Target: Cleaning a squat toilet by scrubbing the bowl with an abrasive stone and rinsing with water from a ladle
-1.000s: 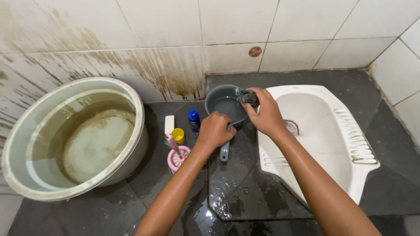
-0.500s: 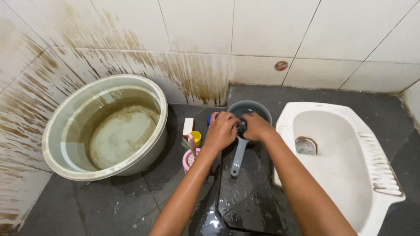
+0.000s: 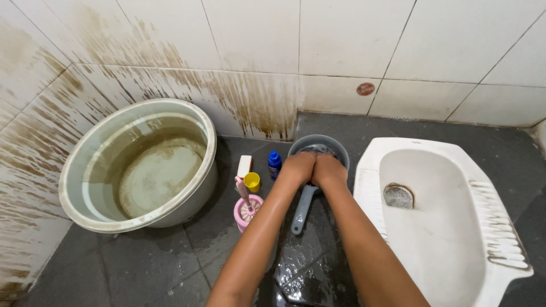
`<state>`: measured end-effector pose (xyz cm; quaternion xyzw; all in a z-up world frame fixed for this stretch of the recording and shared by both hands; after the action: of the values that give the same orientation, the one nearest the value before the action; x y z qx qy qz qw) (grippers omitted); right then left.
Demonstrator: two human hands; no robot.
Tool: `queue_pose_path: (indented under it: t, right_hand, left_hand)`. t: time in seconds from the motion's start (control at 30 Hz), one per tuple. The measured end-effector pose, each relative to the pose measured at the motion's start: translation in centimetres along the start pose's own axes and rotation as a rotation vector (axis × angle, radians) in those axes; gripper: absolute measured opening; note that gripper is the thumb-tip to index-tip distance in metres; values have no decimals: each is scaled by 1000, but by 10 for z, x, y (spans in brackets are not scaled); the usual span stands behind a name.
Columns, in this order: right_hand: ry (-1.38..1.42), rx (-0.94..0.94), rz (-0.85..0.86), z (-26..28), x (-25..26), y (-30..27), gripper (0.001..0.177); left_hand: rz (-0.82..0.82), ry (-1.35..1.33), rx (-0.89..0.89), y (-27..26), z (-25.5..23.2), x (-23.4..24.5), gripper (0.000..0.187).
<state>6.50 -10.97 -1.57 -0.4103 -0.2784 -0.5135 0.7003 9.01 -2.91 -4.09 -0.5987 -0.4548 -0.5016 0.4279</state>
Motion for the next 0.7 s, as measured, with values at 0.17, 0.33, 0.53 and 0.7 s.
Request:
queue_pose_path:
  t: [0.17,0.33,0.53,0.7]
  right_hand:
    - [-14,43,-75,-17,-10,33,42]
    - [-44,207,-284,12,26,-7,31]
    - [423,493,-541,14,94,-88,56]
    - [1481,181,-172,-88,74,-83,65]
  left_hand:
    - [114,-16,52,33,3,-36,31]
    - [-12,-114,57,19,2,10,23]
    - [-279,-396,-103,-55,-25,109,60]
    - [-215,-463,-357,-73,-78,119,73]
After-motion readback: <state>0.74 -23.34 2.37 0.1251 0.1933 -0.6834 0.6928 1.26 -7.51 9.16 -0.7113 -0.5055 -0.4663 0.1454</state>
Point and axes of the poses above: each hand's wrist, its own y-axis towards the middle knuckle, its own x-axis out of the back of the hand, z = x × y, the point moved 7 cm from there along y, towards the middle knuckle, and after that the axes turned 12 degrees about y, right-handed, at the moved point
